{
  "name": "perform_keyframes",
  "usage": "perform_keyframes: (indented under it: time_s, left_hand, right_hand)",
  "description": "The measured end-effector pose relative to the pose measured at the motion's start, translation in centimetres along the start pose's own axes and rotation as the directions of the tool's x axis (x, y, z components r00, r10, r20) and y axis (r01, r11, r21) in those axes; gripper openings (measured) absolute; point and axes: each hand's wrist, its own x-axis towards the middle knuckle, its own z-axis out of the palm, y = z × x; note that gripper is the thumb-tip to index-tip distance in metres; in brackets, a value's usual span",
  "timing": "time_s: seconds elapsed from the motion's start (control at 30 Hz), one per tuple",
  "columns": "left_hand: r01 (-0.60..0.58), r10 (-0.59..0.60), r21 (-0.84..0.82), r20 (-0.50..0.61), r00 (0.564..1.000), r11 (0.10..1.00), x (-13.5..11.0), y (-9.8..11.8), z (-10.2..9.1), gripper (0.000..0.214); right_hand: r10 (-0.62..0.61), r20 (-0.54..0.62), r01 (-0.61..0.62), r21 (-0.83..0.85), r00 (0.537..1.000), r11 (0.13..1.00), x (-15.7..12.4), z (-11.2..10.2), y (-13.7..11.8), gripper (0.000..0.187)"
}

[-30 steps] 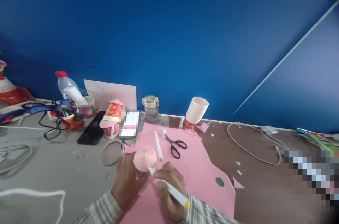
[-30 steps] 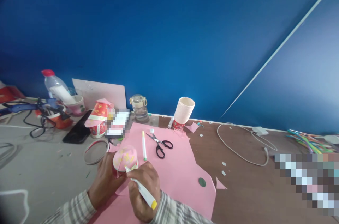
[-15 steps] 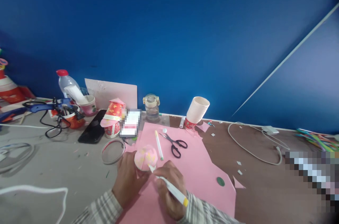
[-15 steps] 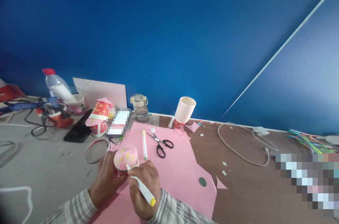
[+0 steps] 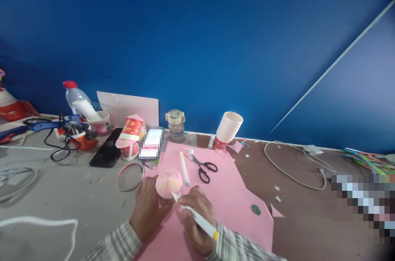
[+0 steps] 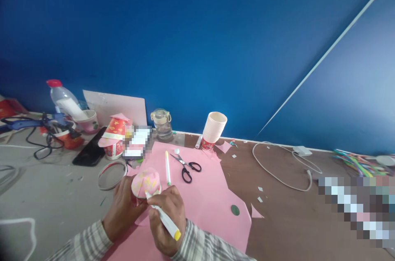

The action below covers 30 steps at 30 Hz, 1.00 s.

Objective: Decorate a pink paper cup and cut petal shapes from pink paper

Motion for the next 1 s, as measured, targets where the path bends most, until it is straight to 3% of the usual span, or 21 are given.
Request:
perform_keyframes:
  time_s: [0.13, 0.43, 1.0]
  left_hand:
    - [0.01, -0.01, -0.007, 0.007, 1.0, 1.0, -0.06, -0.04, 0.08, 0.034]
    - [-0.005, 0.005, 0.006, -0.001, 1.0, 1.0, 0.01, 0.2, -0.1, 0.044]
    - [0.015, -0.015, -0.002, 0.021, 1.0, 1.0, 0.05, 0.21, -0.08, 0.03]
  right_hand:
    - [0.018, 0.022, -0.018, -0.005, 1.0, 1.0, -0.21, 0.2, 0.17, 0.014]
    - [0.048, -0.058, -0.053, -0.085, 0.997, 0.995, -0.27, -0.13, 0.63, 0.015]
    - [-0.019, -0.015, 0.018, -0.069, 1.0, 0.997, 0.01, 0.61, 0.21, 0.013]
